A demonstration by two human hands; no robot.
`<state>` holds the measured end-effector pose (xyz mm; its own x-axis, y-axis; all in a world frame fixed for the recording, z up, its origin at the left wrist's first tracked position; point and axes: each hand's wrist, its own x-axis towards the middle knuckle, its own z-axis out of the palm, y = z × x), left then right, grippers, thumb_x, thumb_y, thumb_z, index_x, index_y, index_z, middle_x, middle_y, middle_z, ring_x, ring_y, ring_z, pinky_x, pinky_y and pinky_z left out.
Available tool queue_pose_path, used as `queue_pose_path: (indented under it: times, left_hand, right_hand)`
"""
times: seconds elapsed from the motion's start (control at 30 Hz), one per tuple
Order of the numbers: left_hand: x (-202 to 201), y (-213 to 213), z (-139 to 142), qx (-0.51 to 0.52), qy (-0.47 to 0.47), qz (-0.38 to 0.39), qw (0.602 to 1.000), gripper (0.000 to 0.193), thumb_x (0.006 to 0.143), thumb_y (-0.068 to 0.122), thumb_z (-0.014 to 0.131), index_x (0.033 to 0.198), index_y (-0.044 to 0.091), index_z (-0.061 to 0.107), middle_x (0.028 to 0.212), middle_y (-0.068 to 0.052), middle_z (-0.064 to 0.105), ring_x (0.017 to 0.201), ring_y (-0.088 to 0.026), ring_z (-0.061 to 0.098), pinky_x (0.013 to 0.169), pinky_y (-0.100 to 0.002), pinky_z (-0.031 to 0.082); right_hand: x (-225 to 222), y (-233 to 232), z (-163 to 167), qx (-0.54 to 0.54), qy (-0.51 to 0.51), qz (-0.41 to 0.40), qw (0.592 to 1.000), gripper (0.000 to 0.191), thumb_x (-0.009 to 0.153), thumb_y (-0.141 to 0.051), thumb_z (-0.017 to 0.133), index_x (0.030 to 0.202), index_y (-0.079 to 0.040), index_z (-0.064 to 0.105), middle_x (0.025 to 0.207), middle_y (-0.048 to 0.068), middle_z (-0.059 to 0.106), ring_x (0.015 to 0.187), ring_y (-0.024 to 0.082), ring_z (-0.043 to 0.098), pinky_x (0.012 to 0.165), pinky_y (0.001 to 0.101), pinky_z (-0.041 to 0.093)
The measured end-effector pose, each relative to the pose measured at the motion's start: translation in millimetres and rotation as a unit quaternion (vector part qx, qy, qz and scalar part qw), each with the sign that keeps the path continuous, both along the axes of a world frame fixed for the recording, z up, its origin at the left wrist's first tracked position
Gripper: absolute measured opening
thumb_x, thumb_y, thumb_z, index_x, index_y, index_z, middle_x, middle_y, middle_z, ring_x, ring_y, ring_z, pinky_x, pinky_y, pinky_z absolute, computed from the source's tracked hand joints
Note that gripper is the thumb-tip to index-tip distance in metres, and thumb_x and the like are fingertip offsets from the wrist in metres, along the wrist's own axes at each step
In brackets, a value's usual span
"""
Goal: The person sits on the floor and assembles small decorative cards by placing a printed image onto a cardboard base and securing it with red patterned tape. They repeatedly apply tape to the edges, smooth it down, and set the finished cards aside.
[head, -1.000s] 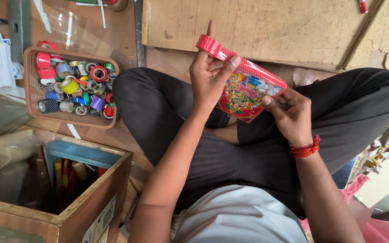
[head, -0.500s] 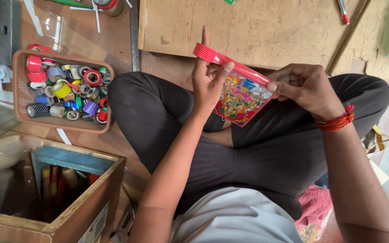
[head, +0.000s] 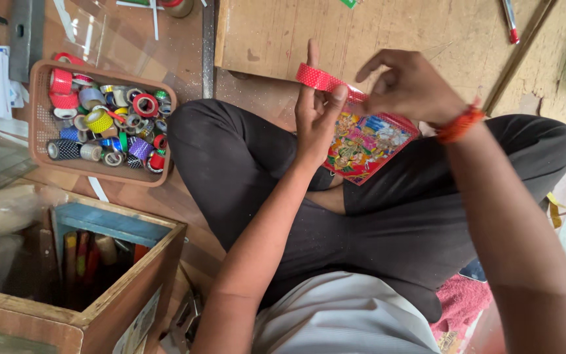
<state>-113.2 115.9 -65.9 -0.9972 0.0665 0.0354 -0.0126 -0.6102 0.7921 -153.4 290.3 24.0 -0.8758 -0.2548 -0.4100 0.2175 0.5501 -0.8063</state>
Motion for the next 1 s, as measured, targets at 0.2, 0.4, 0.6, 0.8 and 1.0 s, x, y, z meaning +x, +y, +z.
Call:
queue_pose_path:
  times: [0.2,0.4,0.6,0.8,1.0]
  left_hand:
    - [0.1,-7.7,10.5,0.075,-0.036,-0.030,0.996,0.083,0.109,0.030,0.064,0.172,0.006,0.015,0.100,-0.005,0.065,0.093,-0.010,0.060,0.092,-0.025,0.050]
    - [1.4,0.5,21.7,-0.026,-0.048,-0.009,0.998,0.094,0.089,-0.006,0.073,0.166,0.008,0.020,0.099,-0.002,0.062,0.085,-0.006,0.058,0.076,-0.024,0.050]
    - [8.5,11.8,25.5,-0.008,-0.096,0.093,0.991,0.083,0.088,-0.011,0.064,0.164,0.005,0.034,0.100,0.002,0.058,0.081,-0.005,0.052,0.073,-0.023,0.050]
    - [6.9,21.4,18.8,-0.017,-0.096,0.125,0.987,0.081,0.092,-0.008,0.067,0.166,0.005,0.037,0.088,0.002,0.053,0.075,-0.004,0.047,0.066,-0.021,0.042]
    - [8.2,20.6,19.3,-0.031,-0.127,0.139,0.982,0.077,0.091,-0.006,0.067,0.161,0.005,0.038,0.099,0.004,0.059,0.082,-0.004,0.052,0.073,-0.022,0.048]
  right_hand:
    - [5.6,-8.8,-13.7,-0.042,0.059,-0.017,0.997,0.029,0.088,-0.026,0.083,0.091,0.001,0.072,0.074,0.001,0.069,0.066,0.004,0.060,0.056,0.0217,0.047]
    - [35.0,22.4,-36.2,-0.170,-0.084,-0.100,0.977,0.025,0.096,-0.022,0.076,0.089,0.002,0.072,0.072,0.001,0.069,0.062,0.005,0.057,0.054,0.0225,0.043]
    - [48.7,12.9,-17.7,-0.043,0.096,-0.067,0.992,0.010,0.092,-0.004,0.067,0.099,0.003,0.072,0.085,0.004,0.073,0.077,0.012,0.068,0.066,0.0244,0.053]
    - [88.2,-45.7,20.6,0.316,0.407,0.045,0.856,0.036,0.094,-0.010,0.063,0.127,0.002,0.068,0.128,0.017,0.070,0.120,0.034,0.065,0.101,0.0475,0.048]
    - [98.2,-53.6,22.2,0.422,0.405,0.073,0.808,0.045,0.096,-0.015,0.061,0.139,-0.001,0.063,0.142,0.012,0.066,0.143,0.027,0.053,0.120,0.0497,0.035]
